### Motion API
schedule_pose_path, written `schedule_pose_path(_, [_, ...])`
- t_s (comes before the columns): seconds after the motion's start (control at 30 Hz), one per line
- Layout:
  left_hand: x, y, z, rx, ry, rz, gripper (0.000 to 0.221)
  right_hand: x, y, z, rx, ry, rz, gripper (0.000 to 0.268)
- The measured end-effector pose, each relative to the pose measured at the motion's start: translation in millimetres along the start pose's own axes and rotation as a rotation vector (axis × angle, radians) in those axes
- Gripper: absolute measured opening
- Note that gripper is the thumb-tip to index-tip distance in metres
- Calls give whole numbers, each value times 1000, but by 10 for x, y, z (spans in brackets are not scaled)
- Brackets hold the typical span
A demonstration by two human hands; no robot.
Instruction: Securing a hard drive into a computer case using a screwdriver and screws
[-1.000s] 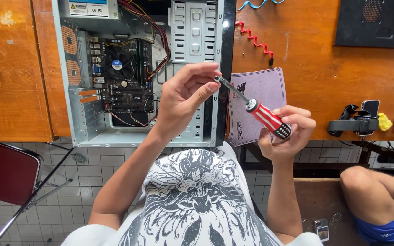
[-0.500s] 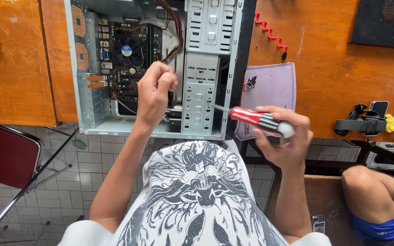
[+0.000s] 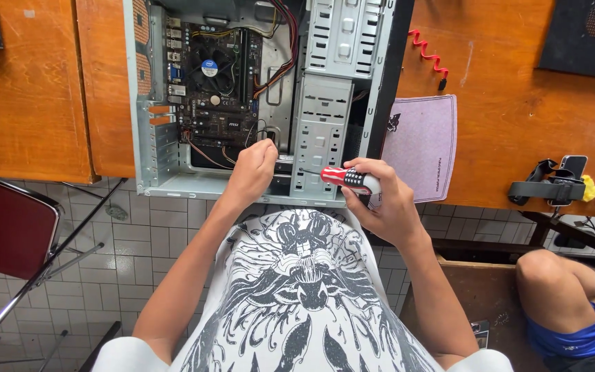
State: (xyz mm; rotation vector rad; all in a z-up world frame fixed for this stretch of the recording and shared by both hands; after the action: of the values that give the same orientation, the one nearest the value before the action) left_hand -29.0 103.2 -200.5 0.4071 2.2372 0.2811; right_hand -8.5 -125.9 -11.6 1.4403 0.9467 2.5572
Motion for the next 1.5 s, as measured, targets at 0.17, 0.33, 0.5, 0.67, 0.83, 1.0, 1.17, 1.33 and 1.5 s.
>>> schedule_pose_path(0.17, [-202, 88, -93, -3, -58, 56, 35, -18, -107, -19, 27, -30, -34, 36])
schedule_pose_path(0.33, [-311, 198, -112, -38, -159, 154, 20, 10, -172, -28, 43, -48, -61, 38])
schedule_pose_path(0.5, [-281, 166, -89, 26, -171, 176, 23, 63, -187, -23, 50, -25, -101, 36])
schedule_pose_path(0.67, [-174, 132, -47, 43, -192, 204, 26, 103, -206, 7, 50, -22, -113, 36])
schedule_pose_path(0.83, [-83, 85, -5, 55, -214, 223, 28, 351, -290, 137, 98, 16, -172, 34])
schedule_pose_path(1.0, [-180, 102, -19, 28, -230, 212, 22, 547, -389, 224, 236, -87, -284, 32])
schedule_pose_path(1.17, [-163, 56, 60, 13, -236, 162, 32, 655, -328, 451, 268, -214, -76, 45])
schedule_pose_path(1.33, [-446, 123, 2, 14, -351, 66, 32, 540, -415, 258, 310, -237, -10, 28])
schedule_pose_path(1.5, [-597, -64, 105, -32, -576, 157, 3, 550, -424, 227, 162, -363, 297, 36])
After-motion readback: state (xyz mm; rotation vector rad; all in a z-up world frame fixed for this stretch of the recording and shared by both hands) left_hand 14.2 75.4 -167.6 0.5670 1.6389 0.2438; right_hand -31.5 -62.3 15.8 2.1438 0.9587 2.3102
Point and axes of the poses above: each hand's wrist, its own z-axis towards the middle knuckle, its own y-axis out of the back of the hand, x = y × z, the point moved 7 cm from there along z, towards the middle knuckle, and after that the axes turned 13 degrees about y, right-handed, at the moved point
